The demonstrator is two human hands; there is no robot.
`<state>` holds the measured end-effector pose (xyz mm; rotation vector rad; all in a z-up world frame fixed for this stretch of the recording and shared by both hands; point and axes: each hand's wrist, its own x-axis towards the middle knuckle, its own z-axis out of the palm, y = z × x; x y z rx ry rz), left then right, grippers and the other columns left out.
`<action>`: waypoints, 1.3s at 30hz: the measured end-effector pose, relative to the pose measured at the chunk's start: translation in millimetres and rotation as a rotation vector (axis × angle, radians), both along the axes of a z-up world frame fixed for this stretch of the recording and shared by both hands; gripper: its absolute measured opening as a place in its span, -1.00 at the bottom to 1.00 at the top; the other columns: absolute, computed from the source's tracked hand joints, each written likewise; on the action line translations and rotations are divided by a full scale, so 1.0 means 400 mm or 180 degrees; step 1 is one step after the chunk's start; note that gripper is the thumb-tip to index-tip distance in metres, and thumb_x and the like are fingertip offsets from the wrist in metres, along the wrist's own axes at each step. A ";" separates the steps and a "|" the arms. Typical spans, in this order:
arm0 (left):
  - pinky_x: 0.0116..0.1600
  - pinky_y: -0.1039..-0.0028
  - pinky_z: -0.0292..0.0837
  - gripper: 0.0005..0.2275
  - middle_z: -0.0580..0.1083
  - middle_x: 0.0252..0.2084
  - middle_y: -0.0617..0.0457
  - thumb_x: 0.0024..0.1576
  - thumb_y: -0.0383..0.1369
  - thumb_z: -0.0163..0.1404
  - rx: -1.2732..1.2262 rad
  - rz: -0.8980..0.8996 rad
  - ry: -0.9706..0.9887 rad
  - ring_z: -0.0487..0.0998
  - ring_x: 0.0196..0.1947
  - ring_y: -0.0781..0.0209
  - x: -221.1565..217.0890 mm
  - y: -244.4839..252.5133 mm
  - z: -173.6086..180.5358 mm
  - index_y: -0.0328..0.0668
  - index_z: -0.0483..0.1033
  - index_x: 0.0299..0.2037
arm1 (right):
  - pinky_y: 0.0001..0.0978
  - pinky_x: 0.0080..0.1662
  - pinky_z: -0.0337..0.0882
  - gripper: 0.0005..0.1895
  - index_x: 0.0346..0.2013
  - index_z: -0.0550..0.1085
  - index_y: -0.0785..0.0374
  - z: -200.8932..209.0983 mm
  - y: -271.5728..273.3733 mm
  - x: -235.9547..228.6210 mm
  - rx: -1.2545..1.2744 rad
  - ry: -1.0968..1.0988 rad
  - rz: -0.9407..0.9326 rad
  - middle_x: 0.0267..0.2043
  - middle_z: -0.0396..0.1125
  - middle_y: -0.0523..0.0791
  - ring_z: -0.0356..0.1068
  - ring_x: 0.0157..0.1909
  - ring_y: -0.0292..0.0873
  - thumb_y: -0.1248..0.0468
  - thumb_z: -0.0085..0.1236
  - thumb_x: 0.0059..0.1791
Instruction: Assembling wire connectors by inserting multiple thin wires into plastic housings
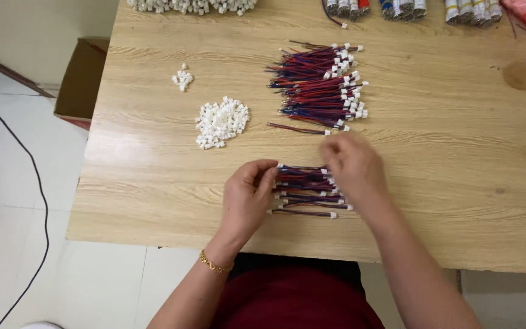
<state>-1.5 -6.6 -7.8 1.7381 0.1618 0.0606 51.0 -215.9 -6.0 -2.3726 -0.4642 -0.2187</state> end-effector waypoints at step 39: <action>-0.26 0.53 0.33 -0.80 0.56 -0.44 0.23 0.17 -0.30 -0.07 0.0800 -0.1691 -0.0324 0.47 -0.41 0.45 0.054 0.047 0.184 -0.16 0.58 -0.40 | -0.49 -0.20 0.41 -0.91 -0.33 0.52 0.33 0.285 -0.062 -0.084 0.0482 -0.0007 0.0293 -0.31 0.42 -0.07 0.40 -0.27 -0.23 0.49 0.14 -0.11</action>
